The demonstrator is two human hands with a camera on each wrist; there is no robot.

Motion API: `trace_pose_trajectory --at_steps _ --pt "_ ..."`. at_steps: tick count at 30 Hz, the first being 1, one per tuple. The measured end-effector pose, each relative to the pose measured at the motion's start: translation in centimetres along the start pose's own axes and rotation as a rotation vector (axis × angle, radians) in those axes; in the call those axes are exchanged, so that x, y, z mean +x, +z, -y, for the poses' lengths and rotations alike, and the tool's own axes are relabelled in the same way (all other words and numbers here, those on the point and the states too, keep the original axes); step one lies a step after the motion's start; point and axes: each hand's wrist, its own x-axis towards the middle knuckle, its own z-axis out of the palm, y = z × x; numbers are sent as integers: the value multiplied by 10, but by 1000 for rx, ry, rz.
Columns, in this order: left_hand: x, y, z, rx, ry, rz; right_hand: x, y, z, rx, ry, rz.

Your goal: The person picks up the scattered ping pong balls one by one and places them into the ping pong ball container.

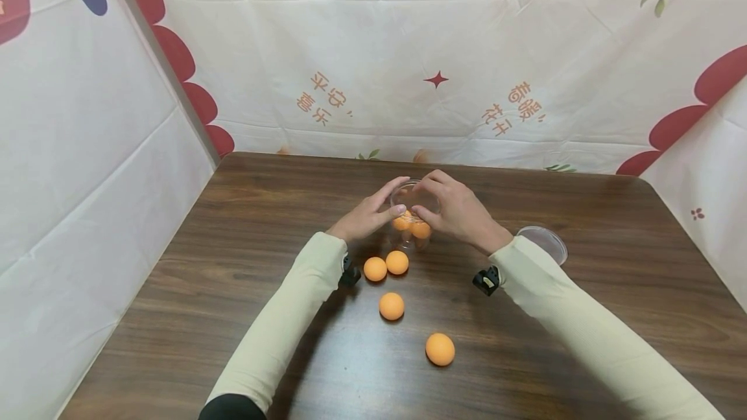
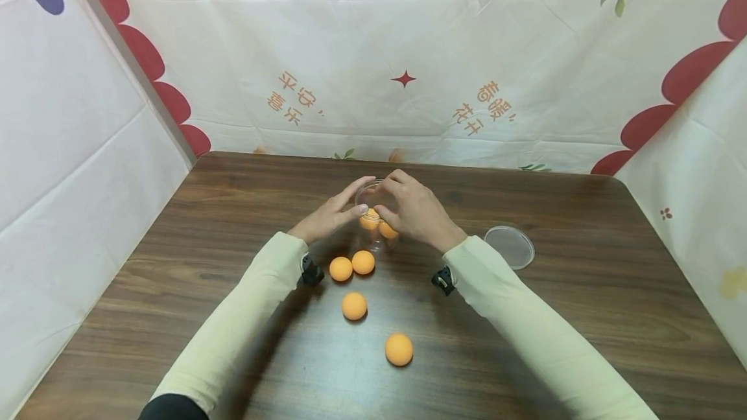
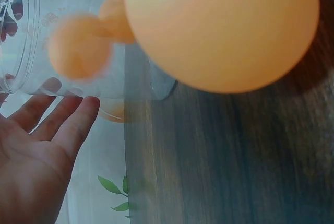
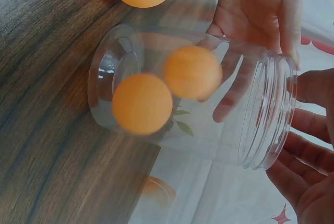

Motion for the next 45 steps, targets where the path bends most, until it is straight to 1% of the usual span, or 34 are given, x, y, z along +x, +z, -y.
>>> trace_pose_trajectory --at_steps 5,15,19,23,26,30,36,45 --pt "0 1 -1 3 1 -1 -1 0 0 -2 1 3" --pt "0 2 -1 -4 12 -16 -6 -4 1 -16 -27 -20" --pt "0 1 0 -7 14 -16 -10 -8 2 -13 -29 -5" --pt "-2 1 0 -14 8 -15 -16 -12 6 -17 -16 33" --pt "-2 1 0 -20 9 -12 -24 -16 10 -14 -9 58" --pt "-2 1 -1 -15 12 -13 -34 -19 18 3 -15 66" --pt "-1 1 -3 0 15 -18 -53 -20 30 9 -55 83" --pt "-2 2 -5 -2 8 -19 -94 -11 46 31 -43 202"
